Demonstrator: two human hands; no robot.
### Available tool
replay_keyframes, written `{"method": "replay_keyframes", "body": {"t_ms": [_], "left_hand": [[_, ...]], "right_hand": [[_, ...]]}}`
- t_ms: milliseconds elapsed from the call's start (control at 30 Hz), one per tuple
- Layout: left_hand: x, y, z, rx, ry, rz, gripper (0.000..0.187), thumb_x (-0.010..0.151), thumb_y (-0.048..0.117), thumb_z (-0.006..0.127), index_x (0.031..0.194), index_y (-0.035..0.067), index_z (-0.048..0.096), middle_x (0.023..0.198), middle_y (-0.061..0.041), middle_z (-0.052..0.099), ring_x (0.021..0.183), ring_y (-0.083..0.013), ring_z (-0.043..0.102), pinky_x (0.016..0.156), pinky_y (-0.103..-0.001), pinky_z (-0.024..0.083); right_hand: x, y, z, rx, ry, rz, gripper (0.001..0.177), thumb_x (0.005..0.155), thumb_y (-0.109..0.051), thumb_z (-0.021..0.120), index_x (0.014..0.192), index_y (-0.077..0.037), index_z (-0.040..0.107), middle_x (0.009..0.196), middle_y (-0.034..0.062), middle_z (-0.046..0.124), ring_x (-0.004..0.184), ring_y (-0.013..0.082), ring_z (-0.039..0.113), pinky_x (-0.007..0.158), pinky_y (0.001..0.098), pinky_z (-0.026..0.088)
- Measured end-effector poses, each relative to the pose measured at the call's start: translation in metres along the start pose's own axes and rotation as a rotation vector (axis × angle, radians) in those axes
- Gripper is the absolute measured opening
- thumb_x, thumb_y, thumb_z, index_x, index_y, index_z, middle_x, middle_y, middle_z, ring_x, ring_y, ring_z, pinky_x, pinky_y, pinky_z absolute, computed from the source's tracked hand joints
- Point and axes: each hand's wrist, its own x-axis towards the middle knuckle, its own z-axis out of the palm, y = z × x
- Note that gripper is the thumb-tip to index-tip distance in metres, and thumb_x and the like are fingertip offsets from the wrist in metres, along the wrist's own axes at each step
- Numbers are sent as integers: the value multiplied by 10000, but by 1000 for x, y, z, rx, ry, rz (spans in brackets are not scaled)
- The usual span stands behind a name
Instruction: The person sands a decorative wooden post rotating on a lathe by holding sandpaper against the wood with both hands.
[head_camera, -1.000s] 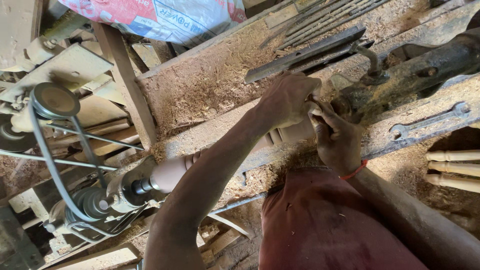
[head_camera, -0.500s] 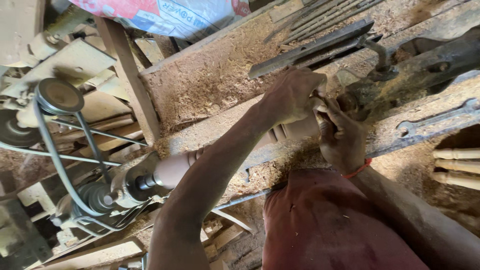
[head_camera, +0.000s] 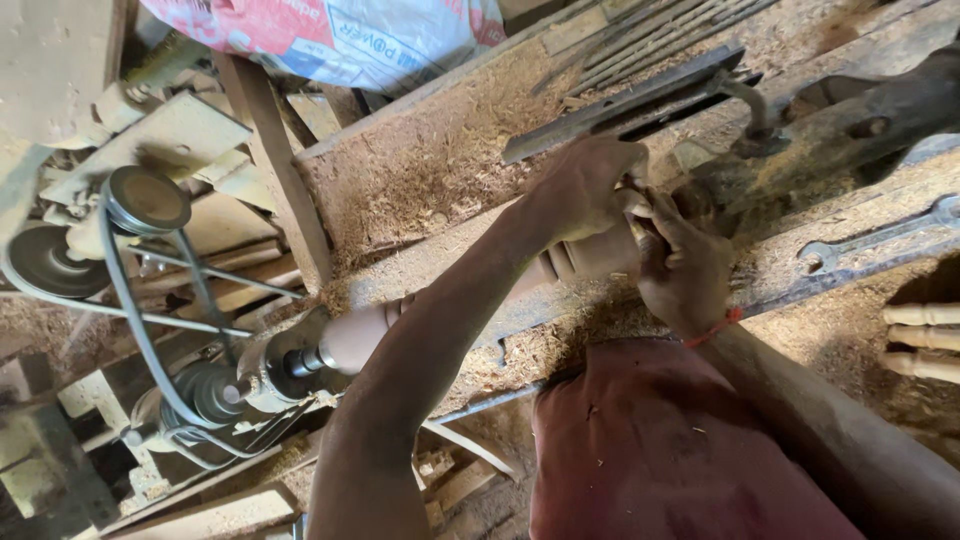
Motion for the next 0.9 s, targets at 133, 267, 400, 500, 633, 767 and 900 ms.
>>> {"method": "replay_keyframes", "body": {"t_ms": [133, 267, 400, 500, 633, 767, 900], "left_hand": [[4, 1, -6, 6, -41, -26, 192, 844, 138, 806, 891, 73, 632, 859, -87, 699, 847, -256, 674, 809, -444, 547], [12, 13, -13, 140, -43, 3, 162, 838, 138, 794, 865, 97, 640, 790, -75, 676, 764, -234, 641, 797, -440, 538], [21, 25, -13, 130, -97, -54, 137, 904, 168, 757, 853, 129, 636, 754, -27, 668, 640, -158, 602, 654, -361, 553], [20, 26, -11, 116, -99, -95, 153, 912, 187, 760, 856, 121, 634, 758, -35, 670, 596, -159, 579, 526, -345, 526], [12, 16, -7, 118, 59, 104, 134, 902, 119, 768, 864, 134, 641, 768, -28, 694, 634, -133, 636, 649, -326, 551], [1, 11, -8, 47, -18, 35, 164, 838, 60, 794, 870, 115, 643, 820, -42, 722, 707, -163, 680, 667, -365, 556], [-2, 19, -17, -27, -41, -73, 216, 784, 86, 837, 868, 87, 638, 816, -58, 714, 761, -203, 698, 745, -413, 561]], "right_hand": [[9, 2, 1, -77, -12, 15, 373, 967, 22, 597, 1324, 10, 702, 980, 192, 769, 705, 214, 732, 625, 338, 591], [16, 2, -6, 103, -124, 294, 244, 1014, -95, 636, 1223, -37, 748, 768, 116, 737, 517, 131, 640, 442, 313, 525], [16, 10, -25, 237, -122, 392, 256, 1031, -172, 621, 1227, -49, 732, 785, 49, 721, 485, 83, 599, 381, 253, 497], [16, 14, -28, 253, -142, 329, 210, 1083, -166, 638, 1173, -32, 773, 766, 102, 692, 546, 98, 573, 445, 256, 482], [11, 14, -19, 222, -106, 181, 232, 1053, -112, 619, 1239, -37, 735, 808, 79, 735, 544, 95, 639, 426, 257, 507], [6, 7, -9, 188, -125, 146, 263, 1038, -81, 603, 1265, -31, 727, 810, 103, 743, 566, 121, 684, 448, 291, 522], [7, -1, -7, 71, -103, 191, 336, 1023, -115, 676, 1348, -34, 700, 690, 155, 715, 542, 167, 686, 492, 352, 509]]}}
